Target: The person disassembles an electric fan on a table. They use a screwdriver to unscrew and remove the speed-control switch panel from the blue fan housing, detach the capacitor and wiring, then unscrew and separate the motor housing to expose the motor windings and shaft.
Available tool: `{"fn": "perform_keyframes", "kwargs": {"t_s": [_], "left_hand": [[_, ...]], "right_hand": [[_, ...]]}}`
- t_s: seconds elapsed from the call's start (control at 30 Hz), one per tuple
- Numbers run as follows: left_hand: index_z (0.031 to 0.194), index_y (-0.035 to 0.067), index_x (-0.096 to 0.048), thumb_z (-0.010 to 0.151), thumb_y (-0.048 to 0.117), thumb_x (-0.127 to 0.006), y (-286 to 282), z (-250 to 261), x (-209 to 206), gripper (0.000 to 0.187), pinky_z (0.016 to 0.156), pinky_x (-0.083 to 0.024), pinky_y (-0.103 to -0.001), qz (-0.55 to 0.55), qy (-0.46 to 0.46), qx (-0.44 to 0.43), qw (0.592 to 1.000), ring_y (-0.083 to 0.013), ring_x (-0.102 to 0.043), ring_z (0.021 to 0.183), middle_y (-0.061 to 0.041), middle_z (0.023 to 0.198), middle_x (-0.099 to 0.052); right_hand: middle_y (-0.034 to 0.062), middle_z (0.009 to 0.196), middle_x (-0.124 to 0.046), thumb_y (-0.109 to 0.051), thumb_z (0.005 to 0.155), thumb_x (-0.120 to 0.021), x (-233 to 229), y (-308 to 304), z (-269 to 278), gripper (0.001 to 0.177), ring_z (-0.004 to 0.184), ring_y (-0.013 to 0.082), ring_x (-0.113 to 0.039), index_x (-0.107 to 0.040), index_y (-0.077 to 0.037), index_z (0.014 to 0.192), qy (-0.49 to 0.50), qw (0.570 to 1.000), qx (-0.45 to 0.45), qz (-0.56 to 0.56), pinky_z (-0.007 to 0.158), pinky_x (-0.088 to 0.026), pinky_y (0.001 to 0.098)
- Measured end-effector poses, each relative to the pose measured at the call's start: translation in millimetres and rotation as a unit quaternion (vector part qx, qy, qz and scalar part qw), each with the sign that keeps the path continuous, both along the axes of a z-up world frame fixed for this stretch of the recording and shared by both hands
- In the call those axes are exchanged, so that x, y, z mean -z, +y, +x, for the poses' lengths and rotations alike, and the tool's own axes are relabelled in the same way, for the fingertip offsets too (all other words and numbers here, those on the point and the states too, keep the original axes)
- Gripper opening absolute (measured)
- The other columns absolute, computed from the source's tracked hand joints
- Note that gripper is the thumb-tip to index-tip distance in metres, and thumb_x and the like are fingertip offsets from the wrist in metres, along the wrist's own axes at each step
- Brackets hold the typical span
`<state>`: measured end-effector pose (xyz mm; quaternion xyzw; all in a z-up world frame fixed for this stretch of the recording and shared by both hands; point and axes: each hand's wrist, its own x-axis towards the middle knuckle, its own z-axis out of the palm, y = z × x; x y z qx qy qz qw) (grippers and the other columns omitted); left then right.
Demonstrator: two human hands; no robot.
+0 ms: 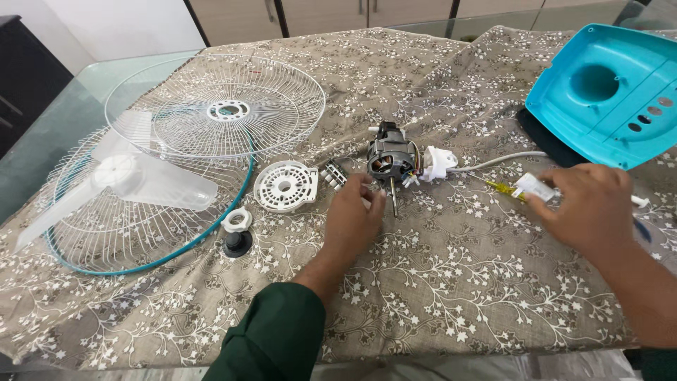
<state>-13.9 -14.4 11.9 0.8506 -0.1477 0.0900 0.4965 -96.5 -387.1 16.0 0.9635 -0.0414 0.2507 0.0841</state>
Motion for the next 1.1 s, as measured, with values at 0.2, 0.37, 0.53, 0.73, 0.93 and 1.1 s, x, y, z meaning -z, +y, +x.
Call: {"fn": "perform_keyframes", "kwargs": {"t_s": [0.2, 0.37, 0.53, 0.73, 0.93, 1.1], "left_hand": [[0.109, 0.001, -0.067, 0.093, 0.031, -0.073, -20, -4, -2, 0.035, 0.070, -0.057, -0.037, -0.001, 0.101, 0.020, 0.995, -0.0203, -0.073, 0.076, -0.009, 0.086, -0.075], [0.109, 0.001, -0.068, 0.092, 0.028, -0.072, -21, 0, 5, 0.033, 0.058, -0.054, -0.033, -0.078, 0.181, 0.038, 0.980, -0.0147, -0.067, 0.064, -0.006, 0.080, -0.073], [0.106, 0.000, -0.071, 0.090, 0.027, -0.074, -24, 4, 6, 0.032, 0.054, -0.052, -0.029, -0.093, 0.184, 0.027, 0.978, -0.0097, -0.065, 0.059, -0.003, 0.076, -0.072], [0.107, 0.000, -0.069, 0.091, 0.028, -0.074, -24, 7, 10, 0.032, 0.051, -0.050, -0.029, -0.118, 0.198, 0.042, 0.972, -0.0108, -0.064, 0.057, -0.003, 0.075, -0.071], [0.108, 0.000, -0.070, 0.091, 0.030, -0.075, -26, 1, 9, 0.035, 0.056, -0.052, -0.030, -0.108, 0.169, 0.049, 0.978, -0.0127, -0.066, 0.062, -0.005, 0.078, -0.072], [0.117, 0.003, -0.069, 0.090, 0.035, -0.074, -23, -5, 0, 0.043, 0.064, -0.055, -0.033, -0.028, 0.167, 0.043, 0.985, -0.0164, -0.070, 0.070, -0.006, 0.083, -0.076]], "right_hand": [[-0.0013, 0.125, -0.073, -0.050, 0.089, -0.071, 14, -13, 19, 0.046, 0.127, 0.0222, -0.062, -0.072, -0.028, 0.129, -0.024, 0.989, 0.078, -0.120, 0.112, -0.039, 0.0496], [0.0067, 0.130, -0.070, -0.044, 0.090, -0.068, 15, 18, 18, 0.043, 0.122, 0.0297, -0.062, -0.071, -0.019, 0.125, 0.014, 0.999, -0.014, 0.048, 0.102, -0.049, 0.0481], [0.0095, 0.125, -0.068, -0.035, 0.100, -0.061, 9, 30, 34, 0.030, 0.118, 0.0327, -0.064, -0.074, -0.020, 0.123, 0.145, 0.984, 0.014, 0.099, 0.103, -0.052, 0.0470], [0.0143, 0.129, -0.062, -0.032, 0.095, -0.066, 8, 30, 43, 0.030, 0.122, 0.0339, -0.060, -0.072, -0.018, 0.121, 0.210, 0.967, 0.051, 0.132, 0.106, -0.049, 0.0462], [0.0164, 0.107, -0.070, -0.031, 0.104, -0.059, 8, 44, 43, 0.039, 0.092, 0.0347, -0.069, -0.056, -0.002, 0.130, 0.095, 0.944, -0.021, 0.314, 0.083, -0.055, 0.0469], [0.0041, 0.078, -0.057, -0.037, 0.102, -0.064, 9, 76, 58, 0.031, 0.065, 0.0166, -0.051, -0.063, -0.007, 0.107, 0.104, 0.772, 0.029, 0.627, 0.058, -0.043, 0.0353]]}}
